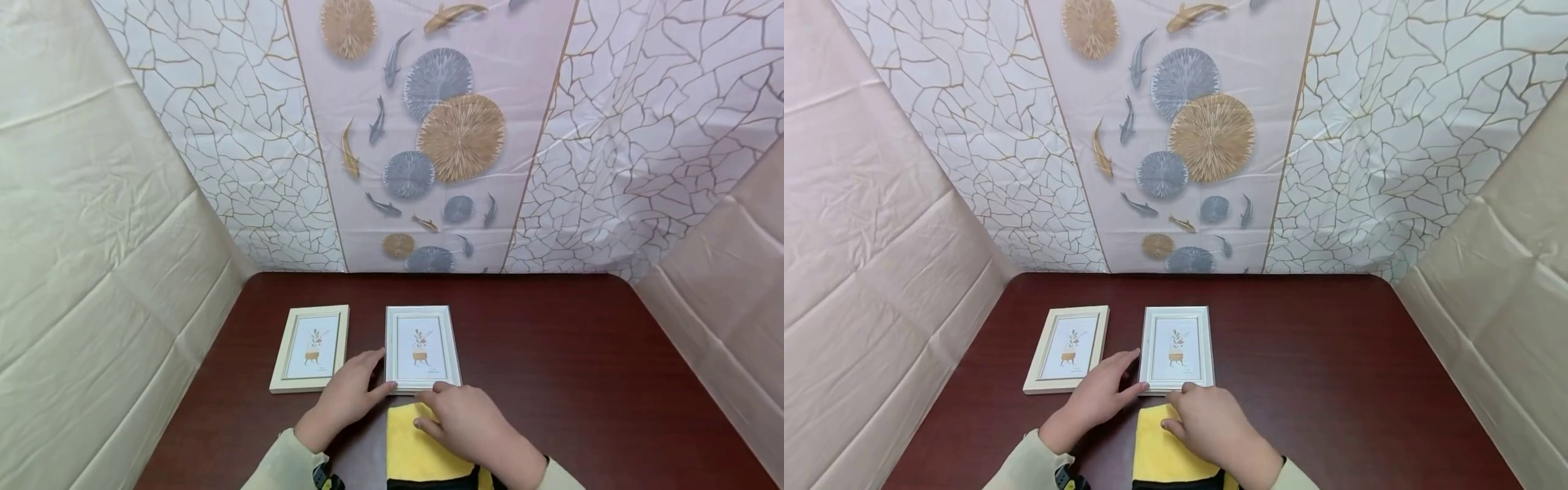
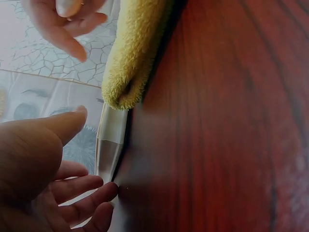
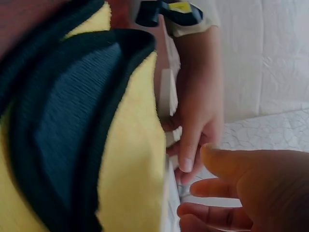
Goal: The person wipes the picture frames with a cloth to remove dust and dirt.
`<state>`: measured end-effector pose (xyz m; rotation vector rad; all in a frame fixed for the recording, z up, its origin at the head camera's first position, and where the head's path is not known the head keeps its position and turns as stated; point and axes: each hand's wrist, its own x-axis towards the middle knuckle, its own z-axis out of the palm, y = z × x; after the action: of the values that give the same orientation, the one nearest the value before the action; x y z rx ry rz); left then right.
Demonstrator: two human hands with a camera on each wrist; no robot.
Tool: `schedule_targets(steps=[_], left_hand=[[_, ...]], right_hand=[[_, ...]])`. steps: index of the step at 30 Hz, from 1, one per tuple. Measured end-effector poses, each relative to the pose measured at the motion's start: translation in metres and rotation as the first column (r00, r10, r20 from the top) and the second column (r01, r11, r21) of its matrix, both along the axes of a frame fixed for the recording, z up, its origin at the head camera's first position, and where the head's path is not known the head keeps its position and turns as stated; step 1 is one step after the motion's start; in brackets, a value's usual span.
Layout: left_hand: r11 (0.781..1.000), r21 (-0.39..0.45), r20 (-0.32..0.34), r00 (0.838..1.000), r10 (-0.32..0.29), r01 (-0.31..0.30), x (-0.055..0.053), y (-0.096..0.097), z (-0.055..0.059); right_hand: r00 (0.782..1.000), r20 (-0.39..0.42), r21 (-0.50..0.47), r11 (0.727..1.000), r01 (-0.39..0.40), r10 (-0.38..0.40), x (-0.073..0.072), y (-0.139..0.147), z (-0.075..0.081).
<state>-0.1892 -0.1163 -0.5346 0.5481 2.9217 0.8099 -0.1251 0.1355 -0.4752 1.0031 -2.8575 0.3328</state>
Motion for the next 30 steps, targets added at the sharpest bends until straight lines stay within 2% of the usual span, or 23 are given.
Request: schedule_targets(steps=[9, 13, 20, 23, 30], left_hand=[[0.997, -0.05, -0.028, 0.998, -0.058, 0.057, -0.003, 0.001, -0.002], [0.996, -0.056, -0.004, 0.997, -0.076, 0.076, -0.005, -0.001, -0.001], [0.992, -0.089, 0.044, 0.995, -0.086, 0.09, -0.008, -0.002, -0.001], [0.991, -0.098, 0.049, 0.995, -0.088, 0.092, -0.009, -0.001, 0.001], [0.989, -0.12, 0.028, 0.996, -0.087, 0.09, -0.013, 0.001, 0.001]], right_hand=[[1.0, 0.014, 0.057, 0.998, 0.027, -0.028, -0.001, -0.015, -0.02], [0.998, 0.02, 0.08, 0.995, 0.055, -0.056, -0.002, -0.02, -0.025], [0.999, 0.013, 0.09, 0.995, 0.05, -0.051, -0.002, -0.022, -0.033], [0.997, 0.033, 0.055, 0.997, 0.062, -0.064, -0.003, -0.02, -0.034], [0.991, 0.113, -0.123, 0.989, 0.082, -0.068, -0.002, -0.004, -0.033]])
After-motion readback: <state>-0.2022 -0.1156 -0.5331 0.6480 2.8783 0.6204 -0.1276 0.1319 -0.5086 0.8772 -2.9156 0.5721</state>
